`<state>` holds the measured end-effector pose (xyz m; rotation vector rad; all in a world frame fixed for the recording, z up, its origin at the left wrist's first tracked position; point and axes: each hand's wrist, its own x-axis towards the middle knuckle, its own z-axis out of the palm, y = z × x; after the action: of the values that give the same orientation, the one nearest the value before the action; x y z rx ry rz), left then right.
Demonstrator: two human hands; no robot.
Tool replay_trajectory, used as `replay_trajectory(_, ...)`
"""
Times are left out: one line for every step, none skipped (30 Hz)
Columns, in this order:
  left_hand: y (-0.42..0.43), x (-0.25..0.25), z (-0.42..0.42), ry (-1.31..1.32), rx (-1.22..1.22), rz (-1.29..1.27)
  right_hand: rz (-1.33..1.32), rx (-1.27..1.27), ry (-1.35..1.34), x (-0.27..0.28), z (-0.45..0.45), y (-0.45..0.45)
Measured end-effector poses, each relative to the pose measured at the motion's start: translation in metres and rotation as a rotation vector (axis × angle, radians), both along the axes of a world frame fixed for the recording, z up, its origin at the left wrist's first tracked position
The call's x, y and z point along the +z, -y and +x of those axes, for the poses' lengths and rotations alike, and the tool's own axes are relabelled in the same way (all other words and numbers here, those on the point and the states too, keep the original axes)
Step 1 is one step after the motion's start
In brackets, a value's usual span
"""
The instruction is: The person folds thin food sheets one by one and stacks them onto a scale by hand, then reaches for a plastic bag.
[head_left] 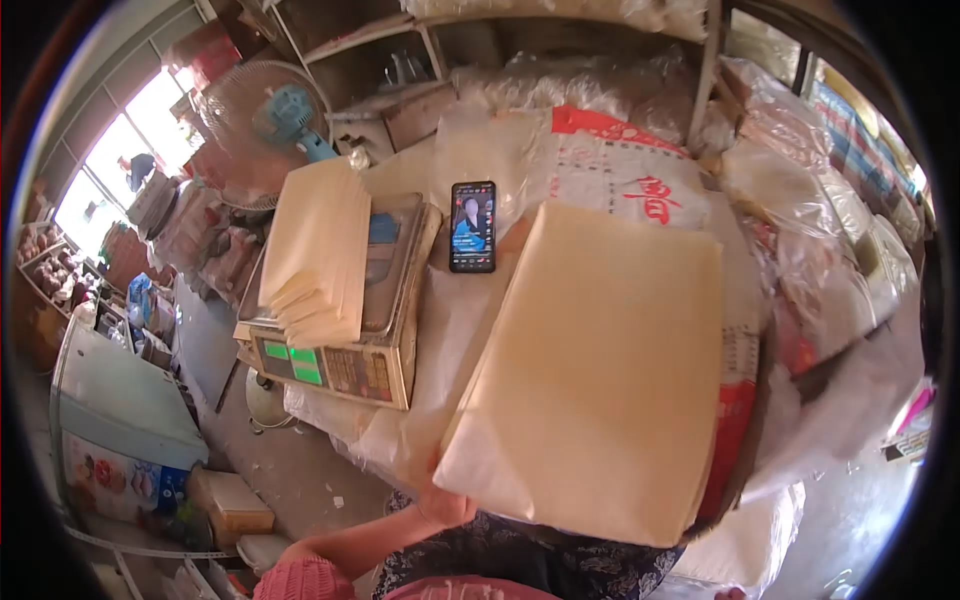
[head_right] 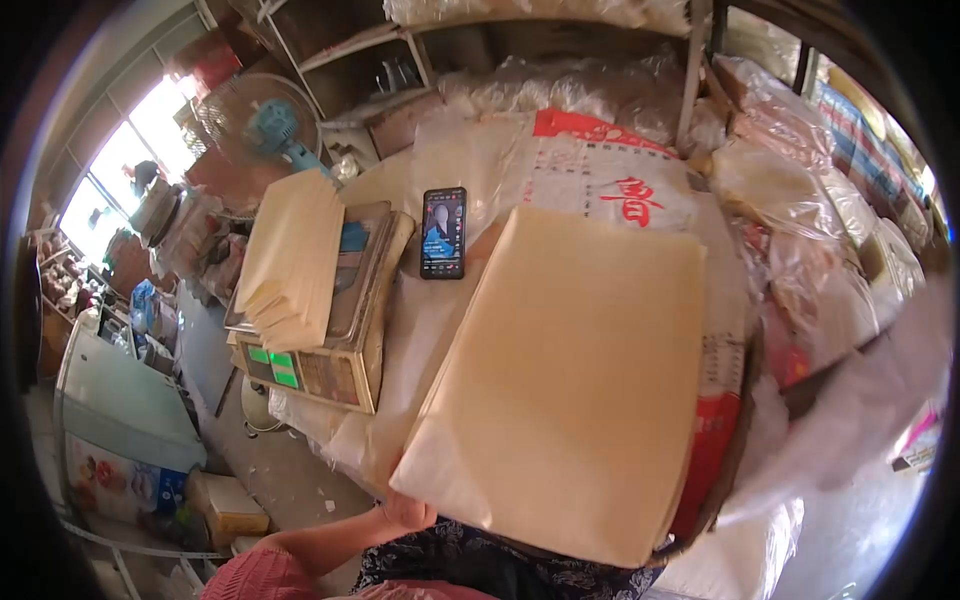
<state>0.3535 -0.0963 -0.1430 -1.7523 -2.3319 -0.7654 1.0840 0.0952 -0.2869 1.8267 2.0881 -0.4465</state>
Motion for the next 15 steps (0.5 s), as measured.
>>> replay_trajectory(0.005,-0.004,0.002,-0.001,-0.002,-0.044,-0.053,-0.036,-0.042,0.003,-0.025,-0.018)
replay_trajectory(0.017,-0.023,0.009,0.519,0.091,-0.066,-0.104,-0.067,-0.076,0.011,-0.044,-0.036)
replay_trajectory(0.032,-0.057,0.016,1.031,0.192,-0.068,-0.144,-0.09,-0.104,0.02,-0.064,-0.052)
replay_trajectory(0.041,-0.086,0.018,1.309,0.2,-0.049,-0.178,-0.11,-0.129,0.03,-0.085,-0.065)
replay_trajectory(0.05,-0.116,0.021,1.577,0.242,-0.023,-0.205,-0.129,-0.142,0.045,-0.103,-0.077)
replay_trajectory(0.06,-0.145,0.027,1.624,0.202,0.001,-0.232,-0.148,-0.15,0.065,-0.125,-0.087)
replay_trajectory(0.054,-0.137,0.03,1.59,0.158,0.02,-0.271,-0.166,-0.094,0.096,-0.153,-0.096)
replay_trajectory(0.042,-0.11,0.028,1.355,0.067,0.051,-0.276,-0.214,-0.199,0.134,-0.185,-0.099)
replay_trajectory(0.027,-0.073,0.02,0.903,-0.036,0.113,-0.298,-0.216,-0.17,0.165,-0.207,-0.102)
replay_trajectory(0.016,-0.045,0.012,0.586,-0.084,0.221,-0.32,-0.216,-0.139,0.195,-0.225,-0.108)
replay_trajectory(0.009,-0.026,0.007,0.428,-0.094,0.291,-0.277,-0.101,-0.137,0.224,-0.24,-0.117)
replay_trajectory(0.004,-0.015,0.001,0.354,-0.083,0.328,-0.236,0.019,-0.139,0.255,-0.257,-0.126)
replay_trajectory(0.004,-0.014,0.007,0.4,-0.074,0.208,-0.198,0.145,-0.144,0.281,-0.276,-0.135)
replay_trajectory(0.004,-0.013,0.012,0.438,-0.062,0.084,-0.214,0.138,-0.231,0.301,-0.297,-0.145)
replay_trajectory(0.007,-0.009,0.012,0.475,-0.052,-0.029,-0.228,0.134,-0.327,0.315,-0.32,-0.162)
